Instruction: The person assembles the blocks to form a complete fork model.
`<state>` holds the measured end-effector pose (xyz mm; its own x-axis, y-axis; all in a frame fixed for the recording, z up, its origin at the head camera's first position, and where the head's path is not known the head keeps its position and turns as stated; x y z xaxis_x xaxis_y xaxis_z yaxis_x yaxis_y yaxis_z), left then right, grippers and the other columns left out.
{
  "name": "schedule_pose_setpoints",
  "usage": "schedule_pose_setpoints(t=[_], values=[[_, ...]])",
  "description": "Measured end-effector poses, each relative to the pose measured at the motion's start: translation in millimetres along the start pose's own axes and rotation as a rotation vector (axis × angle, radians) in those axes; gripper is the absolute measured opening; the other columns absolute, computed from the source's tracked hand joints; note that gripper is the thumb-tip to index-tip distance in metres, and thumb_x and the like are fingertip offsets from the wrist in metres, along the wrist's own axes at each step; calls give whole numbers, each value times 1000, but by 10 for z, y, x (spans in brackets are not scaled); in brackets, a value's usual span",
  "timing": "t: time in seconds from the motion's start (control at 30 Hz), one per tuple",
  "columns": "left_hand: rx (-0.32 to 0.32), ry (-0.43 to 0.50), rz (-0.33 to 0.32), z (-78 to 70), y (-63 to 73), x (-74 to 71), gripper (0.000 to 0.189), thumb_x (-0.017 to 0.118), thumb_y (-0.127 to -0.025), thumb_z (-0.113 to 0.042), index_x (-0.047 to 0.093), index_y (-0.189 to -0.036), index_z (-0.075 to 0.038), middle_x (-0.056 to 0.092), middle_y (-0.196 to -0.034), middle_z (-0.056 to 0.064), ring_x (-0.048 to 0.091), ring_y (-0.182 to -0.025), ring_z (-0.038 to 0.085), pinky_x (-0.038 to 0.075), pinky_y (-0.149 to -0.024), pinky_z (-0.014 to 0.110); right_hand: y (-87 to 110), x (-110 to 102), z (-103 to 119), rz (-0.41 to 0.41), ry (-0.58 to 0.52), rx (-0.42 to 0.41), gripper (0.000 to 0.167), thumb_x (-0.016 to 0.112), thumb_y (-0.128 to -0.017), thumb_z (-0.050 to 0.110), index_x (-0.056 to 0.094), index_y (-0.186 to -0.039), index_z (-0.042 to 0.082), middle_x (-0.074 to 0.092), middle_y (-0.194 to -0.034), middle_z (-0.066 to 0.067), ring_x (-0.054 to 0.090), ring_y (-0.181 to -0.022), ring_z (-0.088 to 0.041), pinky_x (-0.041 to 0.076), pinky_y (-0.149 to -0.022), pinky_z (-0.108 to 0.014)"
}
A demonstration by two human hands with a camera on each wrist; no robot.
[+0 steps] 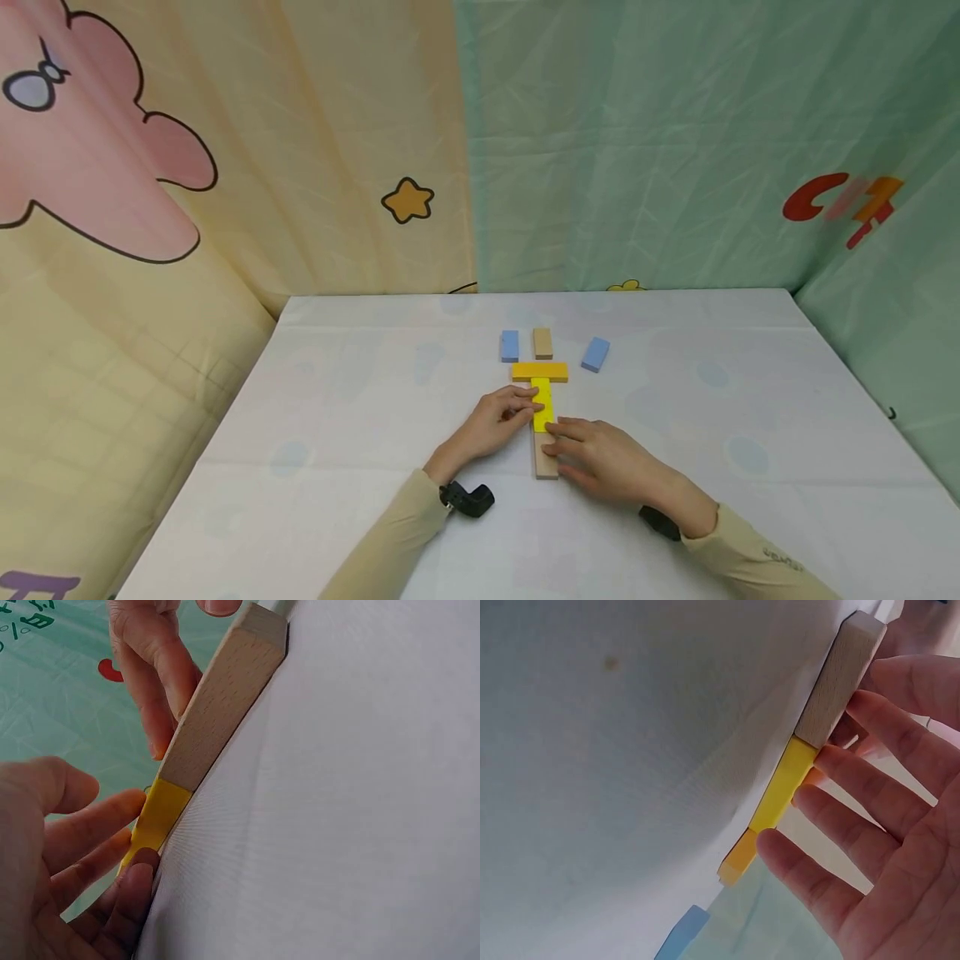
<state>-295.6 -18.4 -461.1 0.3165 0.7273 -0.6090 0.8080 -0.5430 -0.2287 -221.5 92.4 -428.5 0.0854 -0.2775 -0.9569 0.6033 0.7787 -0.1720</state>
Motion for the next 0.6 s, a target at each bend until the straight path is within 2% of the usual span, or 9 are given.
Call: schedule_pose_setpoints(t=[0.07, 0.13, 0.27, 0.37, 0.43, 0.6], values=[[-15, -17, 41, -1, 18, 14, 26, 53, -98, -16, 67, -119, -8, 53, -134, 2, 45, -123, 14, 43, -91, 27, 0, -3, -4, 3, 2, -10, 29, 65, -90, 22, 68, -118, 13, 56, -131, -10, 49, -122, -28, 45, -90, -48], [-31, -28, 78, -11, 44, 32, 29, 53, -98, -17, 65, -123, -8, 49, -139, 0, 43, -125, 16, 43, -92, 29, 2, -3, -8, 5, 4, -21, 29, 66, -90, 21, 68, -118, 13, 56, -130, -10, 48, -122, -29, 45, -90, -48], [-52, -74, 130, -43, 95, 61, 38, 58, -94, -25, 60, -129, -11, 41, -145, -3, 35, -131, 18, 36, -101, 36, 8, -7, -22, 3, 10, -43, 29, 66, -90, 16, 68, -118, 13, 57, -129, -10, 49, -122, -29, 46, -89, -49], [-55, -108, 148, -50, 122, 71, 49, 63, -90, -38, 57, -133, -16, 36, -148, -6, 28, -135, 17, 28, -107, 41, 7, -18, -29, -7, 13, -61, 32, 68, -87, 11, 68, -119, 13, 58, -128, -10, 50, -120, -30, 46, -88, -49], [-56, -115, 157, -41, 132, 79, 57, 66, -86, -46, 55, -135, -18, 34, -149, -8, 26, -136, 17, 27, -107, 42, 5, -26, -35, -12, 15, -65, 35, 68, -85, 8, 68, -119, 14, 59, -127, -9, 51, -120, -30, 47, -88, -49], [-48, -152, 167, -32, 137, 120, 70, 74, -77, -51, 53, -135, -17, 30, -151, -6, 24, -137, 17, 27, -107, 42, -10, -45, -41, -24, 8, -70, 37, 64, -82, 0, 70, -115, 15, 60, -124, -8, 52, -117, -28, 45, -90, -48]])
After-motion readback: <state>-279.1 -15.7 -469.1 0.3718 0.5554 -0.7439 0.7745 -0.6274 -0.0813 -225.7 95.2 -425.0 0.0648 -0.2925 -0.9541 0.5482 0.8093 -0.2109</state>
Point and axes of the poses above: each hand's wrist, its own y-axis away from the middle knuckle, its own x-axis out of the palm, z = x × y, the point moved 9 cm from there along -y, towards the middle knuckle
